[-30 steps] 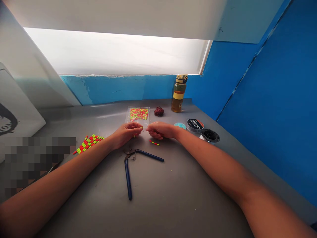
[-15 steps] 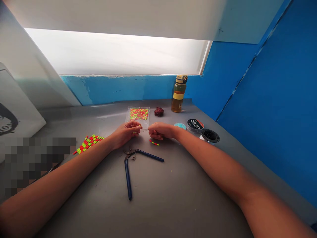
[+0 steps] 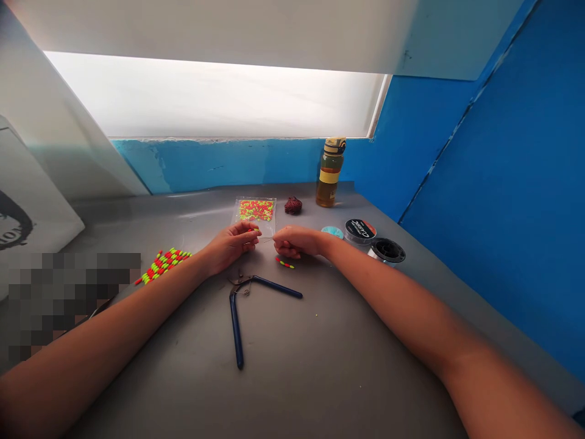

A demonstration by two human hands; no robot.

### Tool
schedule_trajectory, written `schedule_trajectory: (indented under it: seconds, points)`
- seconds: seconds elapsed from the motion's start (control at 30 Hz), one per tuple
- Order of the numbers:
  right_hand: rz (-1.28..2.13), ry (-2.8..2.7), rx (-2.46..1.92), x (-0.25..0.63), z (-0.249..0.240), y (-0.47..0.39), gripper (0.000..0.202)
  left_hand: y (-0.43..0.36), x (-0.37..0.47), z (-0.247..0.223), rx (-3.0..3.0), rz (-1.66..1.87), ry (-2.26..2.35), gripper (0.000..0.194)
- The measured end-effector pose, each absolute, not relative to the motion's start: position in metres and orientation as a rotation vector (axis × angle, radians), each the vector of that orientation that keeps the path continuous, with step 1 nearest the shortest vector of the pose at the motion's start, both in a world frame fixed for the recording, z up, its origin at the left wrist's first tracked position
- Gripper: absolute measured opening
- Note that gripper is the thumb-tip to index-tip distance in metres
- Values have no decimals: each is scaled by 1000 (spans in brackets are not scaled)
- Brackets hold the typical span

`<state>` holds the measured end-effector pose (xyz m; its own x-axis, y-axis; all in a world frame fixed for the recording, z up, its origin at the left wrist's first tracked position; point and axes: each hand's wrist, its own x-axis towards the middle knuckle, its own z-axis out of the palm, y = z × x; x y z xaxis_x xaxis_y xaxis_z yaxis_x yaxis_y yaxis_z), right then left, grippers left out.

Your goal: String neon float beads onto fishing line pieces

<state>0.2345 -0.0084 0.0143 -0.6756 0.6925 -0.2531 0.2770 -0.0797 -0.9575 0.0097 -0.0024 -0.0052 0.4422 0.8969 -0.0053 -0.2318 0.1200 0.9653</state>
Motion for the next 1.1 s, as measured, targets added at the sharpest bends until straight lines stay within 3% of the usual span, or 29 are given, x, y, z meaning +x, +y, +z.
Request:
schedule_trajectory:
  seconds: [0.7, 0.87, 1.1]
  points:
    - [1830, -1791, -999, 231, 16, -12, 21, -3, 7, 1, 1041, 938, 694, 22]
    - [1841, -1749, -1012, 230, 14, -9, 41, -3, 8, 2, 1039, 938, 692, 21]
    - [1819, -1765, -1139, 241, 24, -5, 53, -3, 8, 3, 1037, 930, 701, 19]
